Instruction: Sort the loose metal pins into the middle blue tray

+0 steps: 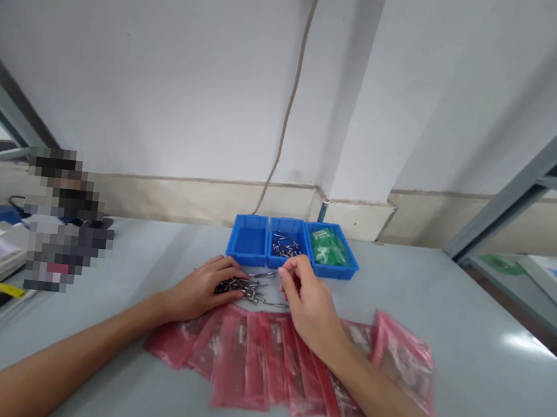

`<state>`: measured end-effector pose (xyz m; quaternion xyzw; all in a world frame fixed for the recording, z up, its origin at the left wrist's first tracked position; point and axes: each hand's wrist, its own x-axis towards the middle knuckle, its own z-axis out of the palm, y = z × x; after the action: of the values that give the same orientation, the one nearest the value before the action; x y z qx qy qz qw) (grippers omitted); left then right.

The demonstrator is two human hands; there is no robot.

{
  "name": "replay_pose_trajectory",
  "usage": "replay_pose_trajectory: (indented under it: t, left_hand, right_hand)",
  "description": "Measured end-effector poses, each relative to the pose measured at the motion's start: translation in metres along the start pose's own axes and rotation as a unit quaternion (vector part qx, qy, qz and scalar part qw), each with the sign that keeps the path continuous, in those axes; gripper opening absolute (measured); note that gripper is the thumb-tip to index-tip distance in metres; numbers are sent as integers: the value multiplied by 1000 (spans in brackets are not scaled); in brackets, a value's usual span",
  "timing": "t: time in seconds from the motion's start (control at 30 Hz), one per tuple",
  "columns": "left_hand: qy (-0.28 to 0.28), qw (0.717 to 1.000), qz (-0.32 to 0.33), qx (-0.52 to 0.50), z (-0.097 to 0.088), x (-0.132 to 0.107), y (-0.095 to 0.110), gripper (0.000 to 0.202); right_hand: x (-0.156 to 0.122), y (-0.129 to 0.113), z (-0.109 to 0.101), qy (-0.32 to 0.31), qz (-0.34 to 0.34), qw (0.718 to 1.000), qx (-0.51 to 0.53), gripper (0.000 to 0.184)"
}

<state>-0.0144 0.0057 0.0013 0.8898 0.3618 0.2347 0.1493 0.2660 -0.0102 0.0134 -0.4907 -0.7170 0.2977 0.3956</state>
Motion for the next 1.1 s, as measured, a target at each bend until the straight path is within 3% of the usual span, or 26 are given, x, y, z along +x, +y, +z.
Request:
replay_pose_trajectory:
  t: [0.9, 1.1]
  left_hand:
    - [-4, 1000, 2, -3, -2, 1, 2, 30]
    - [-6, 1000, 4, 0, -1, 1, 0, 29]
  right_hand:
    - [5, 10, 7, -3, 49, 991, 126, 27]
    - [4, 9, 6, -10, 46, 993, 111, 26]
